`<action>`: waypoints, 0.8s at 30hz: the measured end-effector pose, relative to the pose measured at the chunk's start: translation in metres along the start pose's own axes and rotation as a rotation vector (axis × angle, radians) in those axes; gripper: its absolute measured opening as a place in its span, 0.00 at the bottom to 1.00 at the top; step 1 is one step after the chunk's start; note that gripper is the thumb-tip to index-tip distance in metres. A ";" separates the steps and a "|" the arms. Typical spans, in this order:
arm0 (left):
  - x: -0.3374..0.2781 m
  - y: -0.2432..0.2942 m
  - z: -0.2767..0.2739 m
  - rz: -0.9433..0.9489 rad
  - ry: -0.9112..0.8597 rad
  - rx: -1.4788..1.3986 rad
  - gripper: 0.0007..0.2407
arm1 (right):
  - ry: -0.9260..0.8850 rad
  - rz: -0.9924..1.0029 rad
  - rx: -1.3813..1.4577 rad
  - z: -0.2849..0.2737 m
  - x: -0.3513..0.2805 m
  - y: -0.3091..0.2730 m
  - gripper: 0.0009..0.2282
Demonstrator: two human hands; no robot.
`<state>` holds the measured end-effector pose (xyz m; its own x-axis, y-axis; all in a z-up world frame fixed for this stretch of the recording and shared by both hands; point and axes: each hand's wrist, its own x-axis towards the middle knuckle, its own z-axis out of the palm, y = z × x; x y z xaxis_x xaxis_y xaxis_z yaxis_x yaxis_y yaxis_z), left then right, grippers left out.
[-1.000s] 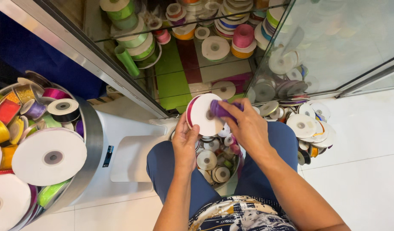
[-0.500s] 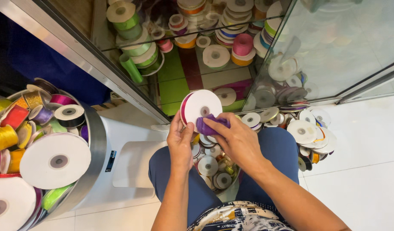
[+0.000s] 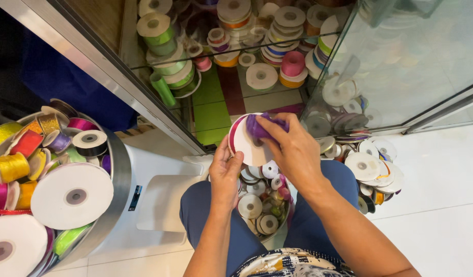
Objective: The person sits on the floor and organizes spools of ribbon by wiping them with a purple cloth and stacking them in a glass cabinet. They handle multiple spools, including white and pink ribbons, and place them on shelves.
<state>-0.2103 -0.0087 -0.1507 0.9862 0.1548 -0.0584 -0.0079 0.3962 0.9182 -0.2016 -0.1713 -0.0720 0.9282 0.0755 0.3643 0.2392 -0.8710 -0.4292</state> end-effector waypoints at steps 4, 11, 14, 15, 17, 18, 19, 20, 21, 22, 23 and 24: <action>0.008 -0.002 -0.005 0.001 -0.001 -0.019 0.23 | -0.004 -0.060 0.050 0.000 -0.002 -0.016 0.20; 0.014 0.021 -0.003 0.055 0.039 -0.030 0.23 | -0.131 -0.064 0.043 -0.002 -0.008 -0.024 0.19; 0.013 0.030 -0.001 0.053 0.038 -0.037 0.24 | -0.031 -0.079 0.055 -0.005 -0.002 -0.019 0.19; 0.014 0.031 -0.001 0.067 0.033 -0.043 0.24 | -0.010 -0.075 0.049 -0.007 0.002 -0.016 0.19; 0.015 0.030 -0.001 0.084 0.028 -0.051 0.24 | 0.014 -0.072 0.041 -0.011 0.010 -0.012 0.20; 0.016 0.028 -0.002 0.088 0.016 -0.053 0.24 | 0.047 -0.058 0.031 -0.014 0.013 -0.011 0.19; 0.016 0.026 -0.003 0.093 0.005 -0.054 0.24 | 0.081 -0.044 0.021 -0.016 0.016 -0.010 0.17; 0.016 0.027 0.000 0.092 0.006 -0.054 0.24 | 0.079 -0.043 0.022 -0.016 0.018 -0.012 0.17; 0.015 0.028 0.003 0.095 -0.005 -0.056 0.24 | 0.099 -0.058 0.023 -0.016 0.020 -0.013 0.17; 0.015 0.029 0.005 0.098 -0.016 -0.059 0.24 | 0.119 -0.072 0.025 -0.015 0.021 -0.015 0.17; 0.015 0.029 0.006 0.097 -0.015 -0.058 0.24 | 0.118 -0.072 0.026 -0.016 0.021 -0.019 0.17; 0.015 0.029 0.006 0.098 -0.016 -0.061 0.24 | 0.123 -0.099 0.026 -0.016 0.021 -0.022 0.17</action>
<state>-0.1948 -0.0005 -0.1223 0.9827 0.1815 0.0374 -0.1142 0.4343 0.8935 -0.1924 -0.1582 -0.0418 0.8583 0.0996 0.5035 0.3371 -0.8490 -0.4068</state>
